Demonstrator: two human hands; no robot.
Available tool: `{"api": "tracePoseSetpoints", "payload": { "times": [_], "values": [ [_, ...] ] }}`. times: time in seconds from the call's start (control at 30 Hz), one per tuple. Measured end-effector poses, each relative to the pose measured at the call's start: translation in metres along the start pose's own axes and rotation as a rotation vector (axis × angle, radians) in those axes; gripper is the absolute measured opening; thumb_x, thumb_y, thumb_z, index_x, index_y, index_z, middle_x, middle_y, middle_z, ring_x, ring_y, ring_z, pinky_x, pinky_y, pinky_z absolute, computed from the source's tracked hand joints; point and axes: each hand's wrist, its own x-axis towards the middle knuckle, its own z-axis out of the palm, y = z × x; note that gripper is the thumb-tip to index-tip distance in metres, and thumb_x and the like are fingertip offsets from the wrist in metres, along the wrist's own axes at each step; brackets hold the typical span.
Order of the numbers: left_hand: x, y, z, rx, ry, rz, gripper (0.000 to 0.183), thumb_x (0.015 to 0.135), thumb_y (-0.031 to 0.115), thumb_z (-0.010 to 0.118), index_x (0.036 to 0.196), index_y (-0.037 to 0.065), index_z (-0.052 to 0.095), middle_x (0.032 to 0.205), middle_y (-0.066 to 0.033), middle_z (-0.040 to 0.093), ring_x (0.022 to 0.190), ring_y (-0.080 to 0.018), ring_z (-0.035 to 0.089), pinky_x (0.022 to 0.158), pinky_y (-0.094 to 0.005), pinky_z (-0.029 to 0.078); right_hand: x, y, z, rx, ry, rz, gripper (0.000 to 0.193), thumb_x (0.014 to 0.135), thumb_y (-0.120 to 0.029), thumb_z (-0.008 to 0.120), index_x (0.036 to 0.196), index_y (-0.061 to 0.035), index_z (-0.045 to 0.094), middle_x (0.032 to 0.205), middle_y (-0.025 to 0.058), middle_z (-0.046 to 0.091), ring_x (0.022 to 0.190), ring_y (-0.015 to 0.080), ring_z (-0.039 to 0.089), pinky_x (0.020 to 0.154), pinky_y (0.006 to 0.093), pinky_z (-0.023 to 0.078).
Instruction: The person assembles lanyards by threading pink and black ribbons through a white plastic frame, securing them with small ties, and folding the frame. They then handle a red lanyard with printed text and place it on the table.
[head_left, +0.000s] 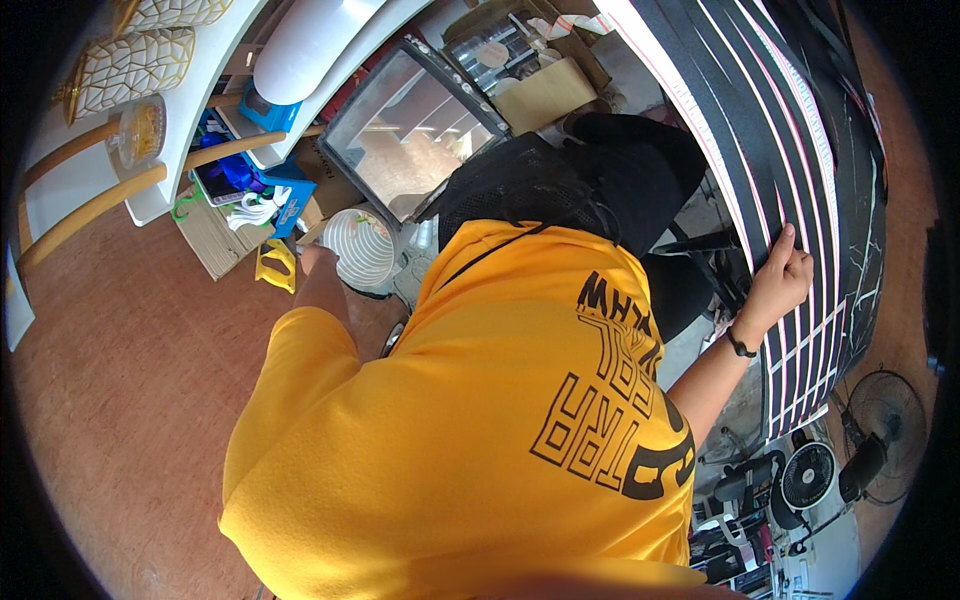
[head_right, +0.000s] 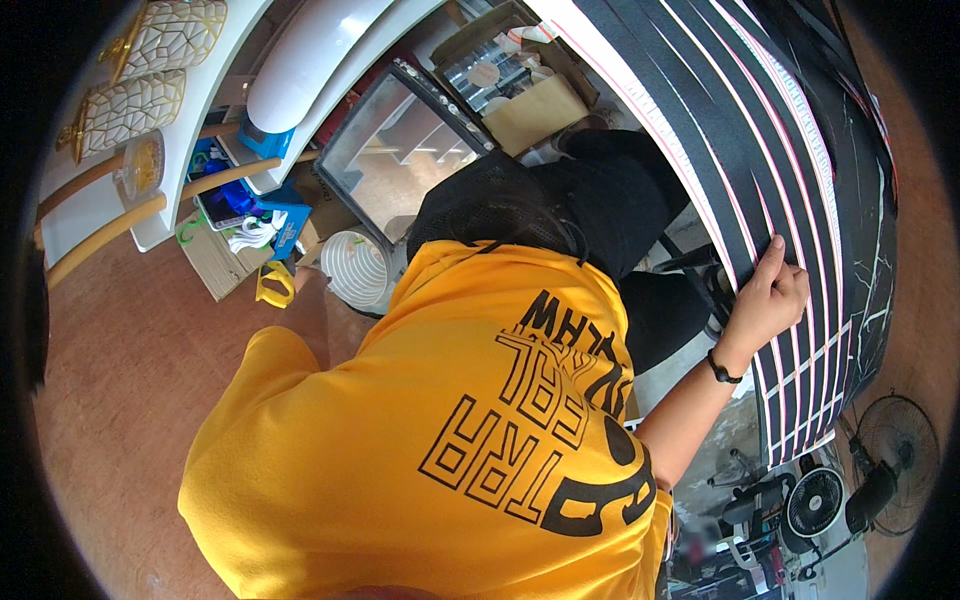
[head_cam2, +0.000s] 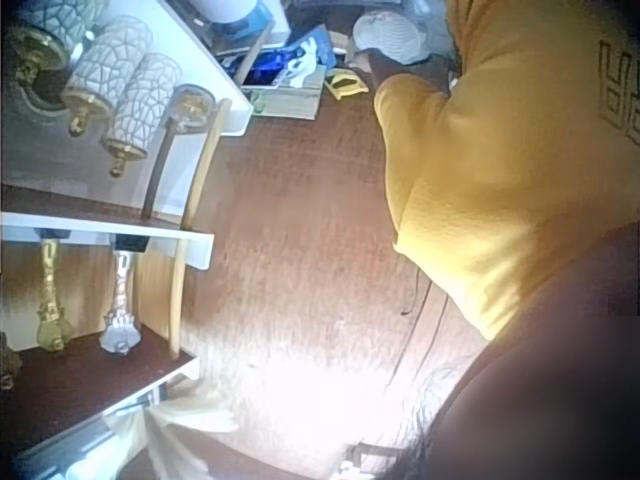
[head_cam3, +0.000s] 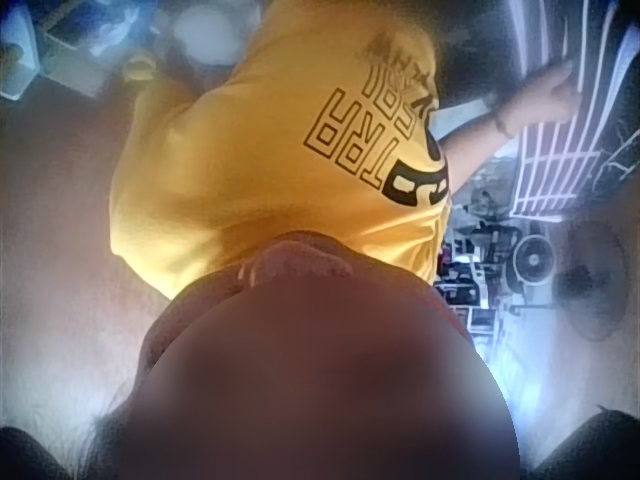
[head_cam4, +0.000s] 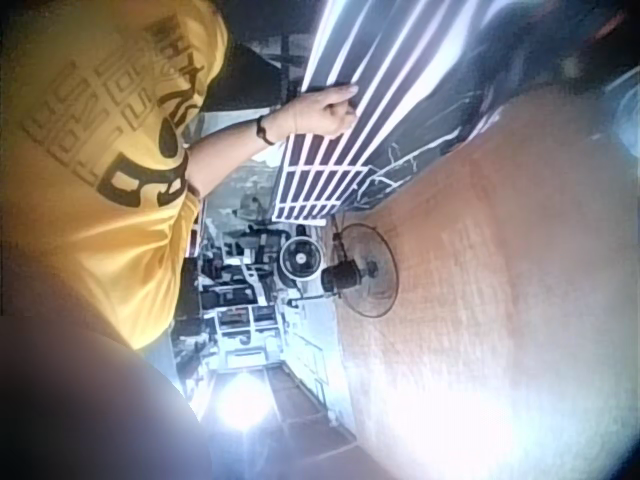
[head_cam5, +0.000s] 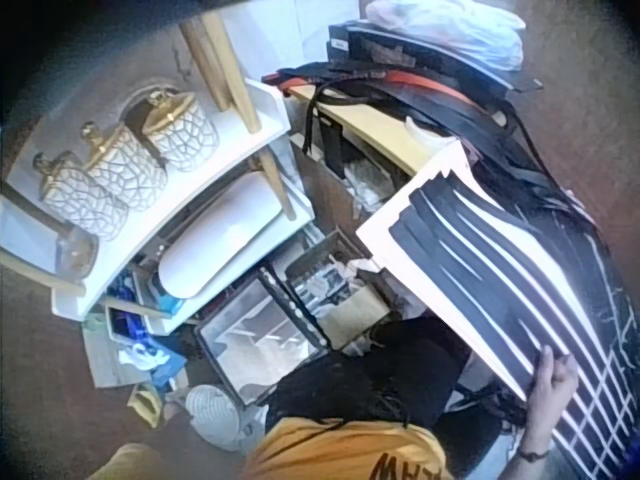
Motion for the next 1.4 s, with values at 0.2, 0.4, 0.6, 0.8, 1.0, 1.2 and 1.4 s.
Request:
{"api": "tracePoseSetpoints", "payload": {
  "times": [0.2, 0.4, 0.6, 0.8, 1.0, 1.2, 1.4],
  "values": [
    [-0.061, 0.100, -0.074, -0.244, 0.374, 0.228, 0.026, 0.085, 0.025, 0.063, 0.103, 0.007, 0.065, 0.104, -0.0181, 0.071, 0.102, -0.0357, 0.068, 0.086, -0.0443, 0.054, 0.003, 0.000, 0.002, 0.001, 0.046, 0.009, 0.047, 0.090, -0.026, 0.073, 0.055, 0.0009, 0.057, 0.058, 0.0124, 0.051, 0.053, 0.0275, 0.050, 0.054, 0.0426, 0.036],
    [-0.213, 0.260, -0.191, -0.955, 0.753, 1.265, 0.021, 0.085, 0.009, 0.071, 0.095, 0.005, 0.053, 0.082, -0.0060, 0.054, 0.066, -0.0172, 0.046, 0.062, -0.0295, 0.041, 0.004, -0.005, -0.003, -0.039, 0.032, 0.043, 0.040, 0.089, -0.030, 0.071, 0.062, -0.0002, 0.067, 0.064, 0.0109, 0.055, 0.065, 0.0272, 0.055, 0.064, 0.0423, 0.038],
    [-0.406, 0.364, -0.267, -1.186, 0.705, 2.165, 0.025, 0.080, -0.003, 0.071, 0.099, 0.004, 0.056, 0.092, -0.0097, 0.058, 0.081, -0.0229, 0.054, 0.070, -0.0313, 0.043, 0.006, 0.002, -0.025, 0.448, 0.002, 0.277, 0.033, 0.091, -0.024, 0.070, 0.067, -0.0009, 0.067, 0.067, 0.0104, 0.059, 0.067, 0.0257, 0.058, 0.062, 0.0363, 0.043],
    [-0.568, 0.442, -0.239, -0.390, 0.403, 2.499, 0.034, 0.091, 0.019, 0.061, 0.122, 0.004, 0.058, 0.126, -0.0161, 0.059, 0.118, -0.0366, 0.055, 0.099, -0.0503, 0.041, -0.017, 0.061, -0.071, 0.148, 0.282, 0.259, 0.013, 0.088, -0.015, 0.070, 0.087, -0.0023, 0.072, 0.089, 0.0120, 0.069, 0.081, 0.0275, 0.063, 0.077, 0.0372, 0.049],
    [-0.687, 0.503, -0.145, -0.054, 0.332, 2.592, 0.047, 0.096, 0.028, 0.054, 0.138, 0.007, 0.051, 0.151, -0.0180, 0.041, 0.141, -0.0399, 0.035, 0.114, -0.0582, 0.026, -0.050, 0.100, -0.074, -0.057, 0.253, 0.396, 0.024, 0.086, -0.016, 0.070, 0.106, -0.0028, 0.070, 0.121, 0.0199, 0.065, 0.114, 0.0367, 0.059, 0.100, 0.0451, 0.044],
    [-0.734, 0.549, -0.094, -0.044, 0.375, 2.496, 0.046, 0.096, 0.028, 0.054, 0.137, 0.008, 0.052, 0.150, -0.0167, 0.041, 0.141, -0.0382, 0.035, 0.114, -0.0622, 0.023, -0.053, 0.054, -0.048, -0.028, 0.206, 0.272, 0.029, 0.086, -0.012, 0.067, 0.113, -0.0028, 0.067, 0.126, 0.0230, 0.062, 0.118, 0.0425, 0.056, 0.104, 0.0475, 0.042],
    [-0.711, 0.551, -0.101, 0.081, 0.604, 2.460, 0.050, 0.103, 0.038, 0.038, 0.149, 0.019, 0.041, 0.161, -0.0099, 0.024, 0.150, -0.0372, 0.015, 0.116, -0.0658, 0.013, -0.043, 0.051, -0.065, 0.158, 0.163, 0.274, 0.022, 0.084, -0.009, 0.068, 0.105, -0.0026, 0.069, 0.112, 0.0173, 0.068, 0.104, 0.0366, 0.062, 0.093, 0.0445, 0.048]
  ]
}}
